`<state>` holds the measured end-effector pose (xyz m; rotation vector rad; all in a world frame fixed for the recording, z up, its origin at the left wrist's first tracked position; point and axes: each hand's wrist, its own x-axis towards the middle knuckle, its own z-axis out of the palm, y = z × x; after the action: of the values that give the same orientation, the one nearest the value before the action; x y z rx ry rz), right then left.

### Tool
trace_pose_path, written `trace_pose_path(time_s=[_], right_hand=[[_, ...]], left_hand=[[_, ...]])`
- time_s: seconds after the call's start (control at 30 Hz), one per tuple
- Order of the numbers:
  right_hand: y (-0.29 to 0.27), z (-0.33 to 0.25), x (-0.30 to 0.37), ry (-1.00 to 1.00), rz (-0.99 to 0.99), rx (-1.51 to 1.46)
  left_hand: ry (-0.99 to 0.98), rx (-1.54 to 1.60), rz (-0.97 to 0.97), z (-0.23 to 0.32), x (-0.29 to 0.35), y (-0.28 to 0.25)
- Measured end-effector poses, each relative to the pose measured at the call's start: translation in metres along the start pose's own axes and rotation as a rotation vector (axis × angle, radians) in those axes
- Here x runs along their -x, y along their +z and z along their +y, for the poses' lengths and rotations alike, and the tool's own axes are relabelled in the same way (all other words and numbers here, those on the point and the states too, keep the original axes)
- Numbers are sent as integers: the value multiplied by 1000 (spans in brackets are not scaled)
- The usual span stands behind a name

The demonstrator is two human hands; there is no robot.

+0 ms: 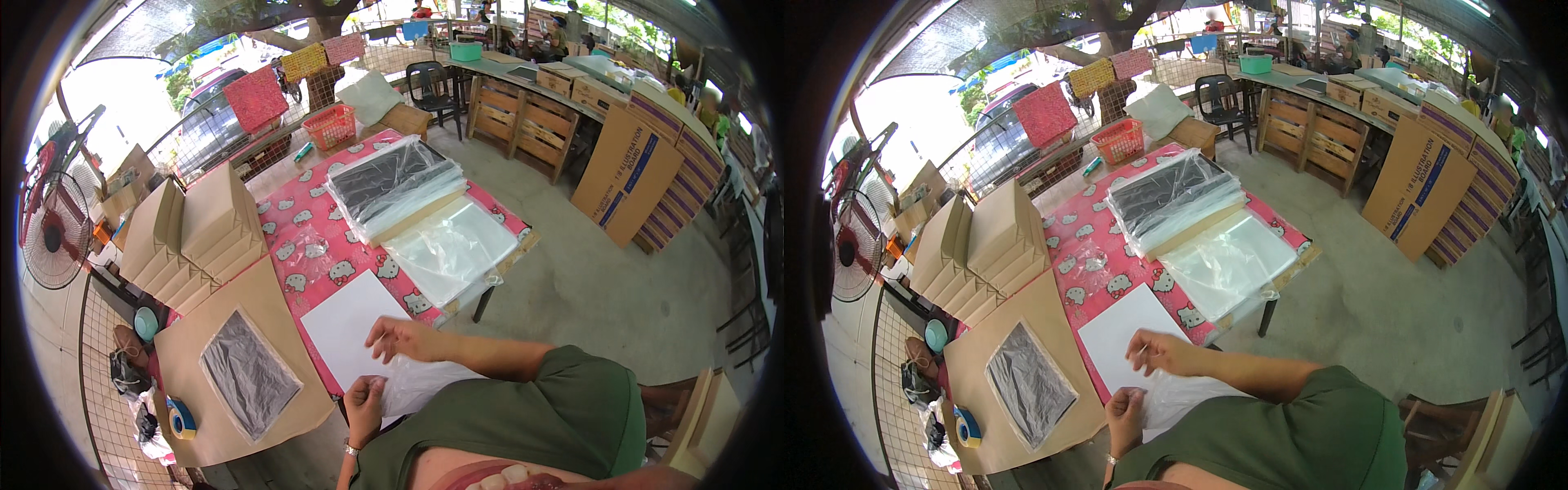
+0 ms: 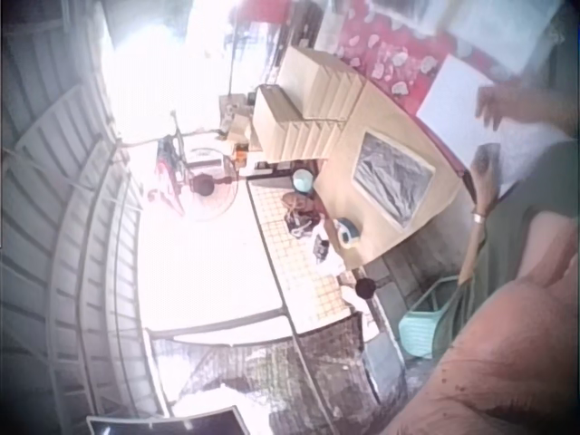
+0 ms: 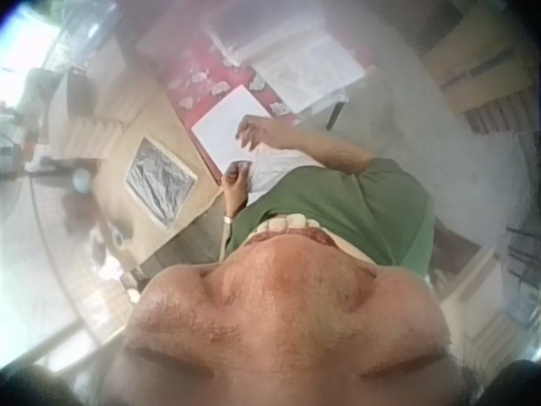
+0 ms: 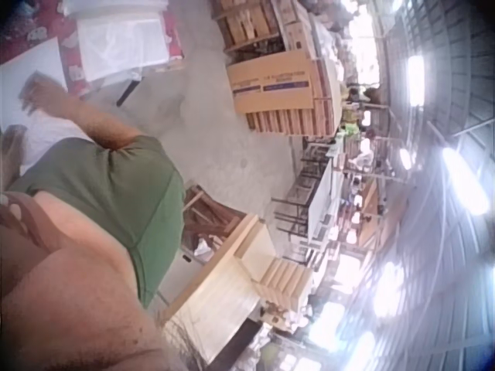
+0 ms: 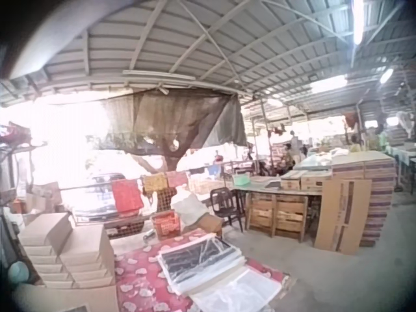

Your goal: The person repeatedly places black and white notebooks into clear plastic sleeves at a table. They handle each notebook one at a time, insert it into a sleeve, and set the packaged item aside. The process continues throughout the clip.

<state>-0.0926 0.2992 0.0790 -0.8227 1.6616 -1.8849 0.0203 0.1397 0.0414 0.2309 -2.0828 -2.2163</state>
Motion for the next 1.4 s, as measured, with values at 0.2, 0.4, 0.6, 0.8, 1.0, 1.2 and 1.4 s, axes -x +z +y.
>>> trace_pose_path(time_s=[0.2, 0.4, 0.6, 0.8, 1.0, 1.2, 1.4], right_hand=[[1, 10, 3, -20, -190, 407], [-11, -2, -10, 178, -138, -473], [0, 18, -3, -85, -344, 401], [-2, -6, -20, -74, -289, -22], [17, 8, -8, 279, -536, -101], [-13, -9, -14, 102, -715, -211], [-21, 11, -13, 316, -870, -146]], left_hand=[[71, 97, 138, 13, -3, -6], [-94, -69, -120, 14, 7, -12], [-22, 19, -14, 24, 3, -17], [-29, -78, -119, 9, 6, -31], [73, 569, 72, 29, -7, -38], [-168, 403, 272, 6, 11, -41], [-103, 572, 145, 22, 8, -68]])
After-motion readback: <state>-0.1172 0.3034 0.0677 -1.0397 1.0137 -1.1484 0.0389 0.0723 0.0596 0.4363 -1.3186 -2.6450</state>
